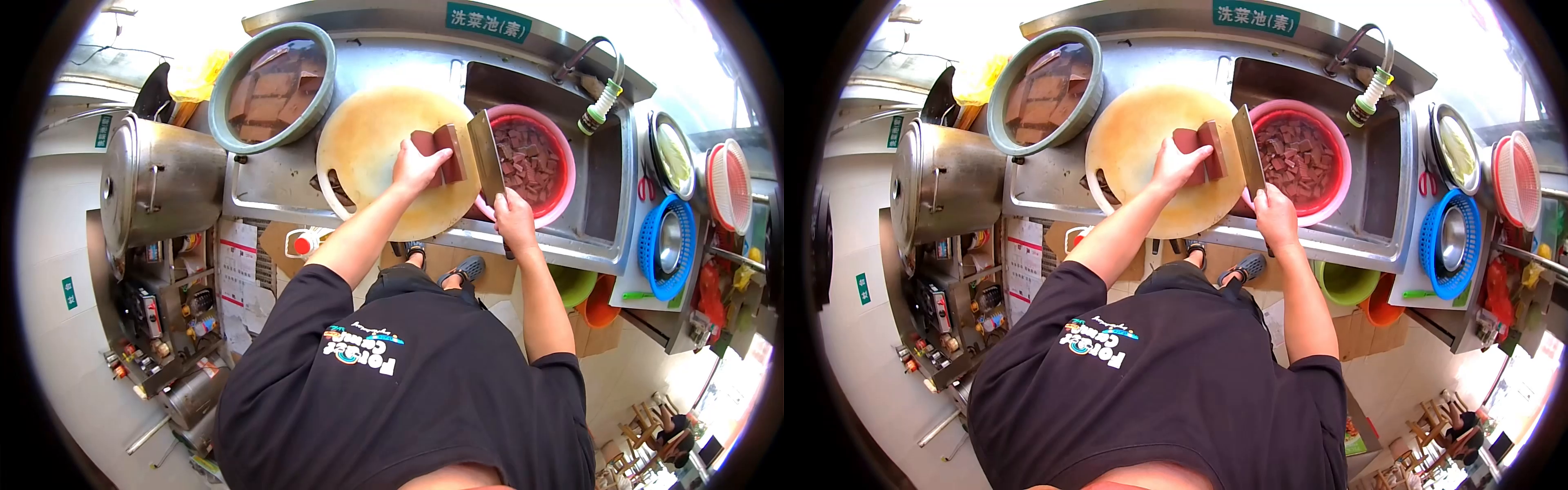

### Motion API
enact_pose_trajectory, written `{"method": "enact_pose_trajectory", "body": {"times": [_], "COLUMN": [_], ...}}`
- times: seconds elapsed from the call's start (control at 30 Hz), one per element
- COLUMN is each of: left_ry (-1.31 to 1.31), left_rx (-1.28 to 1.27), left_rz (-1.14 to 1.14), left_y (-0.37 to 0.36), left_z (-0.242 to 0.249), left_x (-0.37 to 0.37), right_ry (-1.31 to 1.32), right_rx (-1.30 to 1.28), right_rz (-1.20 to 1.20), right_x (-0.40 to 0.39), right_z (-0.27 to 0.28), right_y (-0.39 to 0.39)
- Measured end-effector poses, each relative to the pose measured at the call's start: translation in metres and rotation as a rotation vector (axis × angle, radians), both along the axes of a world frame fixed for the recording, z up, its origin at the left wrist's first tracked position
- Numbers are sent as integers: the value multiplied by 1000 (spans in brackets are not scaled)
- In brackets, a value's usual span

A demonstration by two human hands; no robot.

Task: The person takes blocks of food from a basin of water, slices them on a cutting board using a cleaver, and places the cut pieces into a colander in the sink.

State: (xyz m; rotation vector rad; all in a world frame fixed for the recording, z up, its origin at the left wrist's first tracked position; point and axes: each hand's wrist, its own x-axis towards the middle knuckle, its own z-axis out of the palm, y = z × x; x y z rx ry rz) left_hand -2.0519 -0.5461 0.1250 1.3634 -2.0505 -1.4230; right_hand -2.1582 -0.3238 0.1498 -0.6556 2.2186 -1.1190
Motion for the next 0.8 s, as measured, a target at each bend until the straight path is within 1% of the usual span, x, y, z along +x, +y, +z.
{"method": "enact_pose_trajectory", "body": {"times": [0.1,0.17,0.2,0.23,0.27,0.3,0.33,0.4,0.43,0.47,0.53,0.6,0.67,0.73,0.77,0.8], "left_ry": [-43,-25,-25,56,137,325,324,542,346,347,89,57,196,150,106,106], "left_rx": [-28,64,63,123,182,313,312,591,456,456,156,149,231,270,309,310], "left_rz": [17,37,36,58,79,107,103,117,83,86,-68,-59,-50,-12,27,33], "left_y": [2,-1,-5,-9,-10,-5,-4,1,0,-1,-6,-6,-6,-4,-4,-6], "left_z": [3,-1,-16,-32,-27,-23,-18,-7,-11,-18,-32,-31,-26,-15,-10,-16], "left_x": [-3,-5,-2,2,3,5,3,-1,-4,-5,-9,-5,-4,-2,-1,1], "right_ry": [22,-98,-99,-127,-155,-156,-166,-182,-109,-33,24,183,188,193,138,83], "right_rx": [-2,36,35,5,-25,-27,-23,-17,-45,-74,-24,-72,-49,-26,-55,-83], "right_rz": [17,-1,-2,-20,-39,-42,-32,-24,11,48,67,106,88,75,43,12], "right_x": [-1,-1,-2,-2,-2,-2,-1,5,10,15,27,35,36,42,46,50], "right_z": [8,19,19,18,17,15,14,6,-3,-1,4,11,20,34,42,50], "right_y": [-2,-3,-4,-3,-3,-3,-5,-8,-10,-15,-20,-23,-21,-19,-17,-16]}}
